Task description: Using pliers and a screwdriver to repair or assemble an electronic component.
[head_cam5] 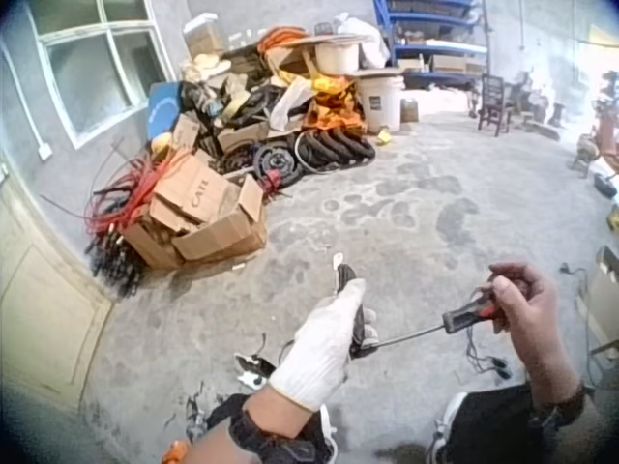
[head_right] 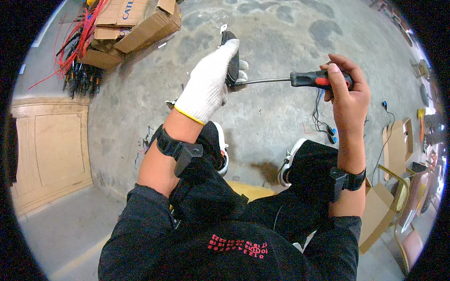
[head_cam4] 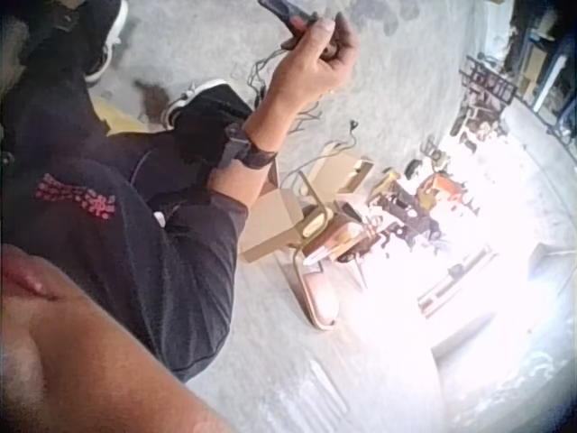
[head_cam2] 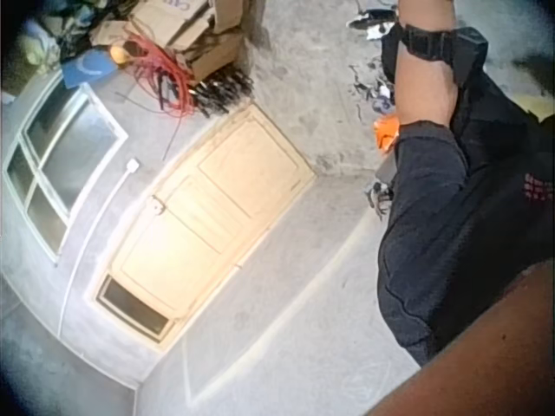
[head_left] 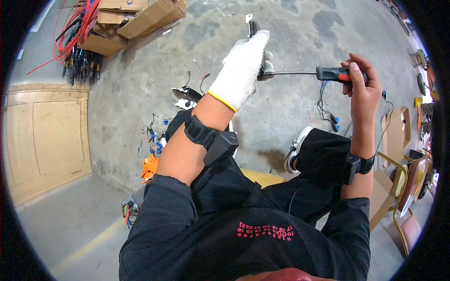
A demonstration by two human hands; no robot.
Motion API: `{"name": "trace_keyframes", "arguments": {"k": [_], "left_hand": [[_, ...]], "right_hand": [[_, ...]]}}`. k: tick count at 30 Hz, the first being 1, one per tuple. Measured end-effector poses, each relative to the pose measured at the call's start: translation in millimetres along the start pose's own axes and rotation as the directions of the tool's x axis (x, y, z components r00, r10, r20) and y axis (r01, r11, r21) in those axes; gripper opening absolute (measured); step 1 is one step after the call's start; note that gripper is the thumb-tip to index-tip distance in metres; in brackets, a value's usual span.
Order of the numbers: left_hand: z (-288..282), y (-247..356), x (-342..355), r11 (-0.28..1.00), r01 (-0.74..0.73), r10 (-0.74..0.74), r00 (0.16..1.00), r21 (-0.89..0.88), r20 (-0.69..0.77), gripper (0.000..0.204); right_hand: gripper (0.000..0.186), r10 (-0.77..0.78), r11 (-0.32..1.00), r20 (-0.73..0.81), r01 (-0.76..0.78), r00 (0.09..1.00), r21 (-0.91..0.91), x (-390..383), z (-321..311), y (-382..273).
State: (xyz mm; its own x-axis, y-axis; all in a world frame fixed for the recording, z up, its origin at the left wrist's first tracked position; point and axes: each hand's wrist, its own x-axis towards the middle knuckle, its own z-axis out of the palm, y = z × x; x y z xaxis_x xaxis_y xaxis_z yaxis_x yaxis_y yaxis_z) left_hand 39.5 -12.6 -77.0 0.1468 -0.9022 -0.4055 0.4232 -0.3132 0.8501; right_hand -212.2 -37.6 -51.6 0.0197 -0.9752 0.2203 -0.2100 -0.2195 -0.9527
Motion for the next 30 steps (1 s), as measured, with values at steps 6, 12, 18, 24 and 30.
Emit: {"name": "trace_keyframes", "arguments": {"k": [6, 12, 18, 24, 30], "left_hand": [[-0.4, -0.9, 2.6, 1.0, -0.005, 0.005, 1.0, 0.012, -0.01, 0.037], [-1.5, -0.9, 1.1, 0.997, -0.017, 0.02, 0.999, -0.081, 0.044, 0.036], [10.3, -1.1, -4.8, 0.981, 0.093, -0.089, 0.995, -0.173, 0.033, 0.033], [4.0, -22.5, 7.4, 0.995, 0.009, 0.002, 0.995, -0.101, 0.101, 0.03], [14.9, -21.9, 0.6, 0.979, -0.178, 0.166, 0.978, 0.094, 0.125, 0.029]], "right_hand": [[0.024, -0.082, 0.996, -0.04, 0.083, 0.996, 0.04, -2.9, -1.5, 4.0], [0.021, -0.109, 0.98, -0.155, 0.132, 0.982, 0.147, 3.7, -14.4, 8.0], [0.021, -0.096, 0.993, 0.042, 0.093, 0.994, 0.071, -2.7, 6.5, 6.4], [0.023, -0.262, 0.912, 0.418, 0.365, 0.87, -0.188, -33.5, 63.0, 1.5], [0.018, -0.248, 0.905, 0.407, 0.36, 0.879, -0.226, -37.8, 74.9, 10.5]]}}
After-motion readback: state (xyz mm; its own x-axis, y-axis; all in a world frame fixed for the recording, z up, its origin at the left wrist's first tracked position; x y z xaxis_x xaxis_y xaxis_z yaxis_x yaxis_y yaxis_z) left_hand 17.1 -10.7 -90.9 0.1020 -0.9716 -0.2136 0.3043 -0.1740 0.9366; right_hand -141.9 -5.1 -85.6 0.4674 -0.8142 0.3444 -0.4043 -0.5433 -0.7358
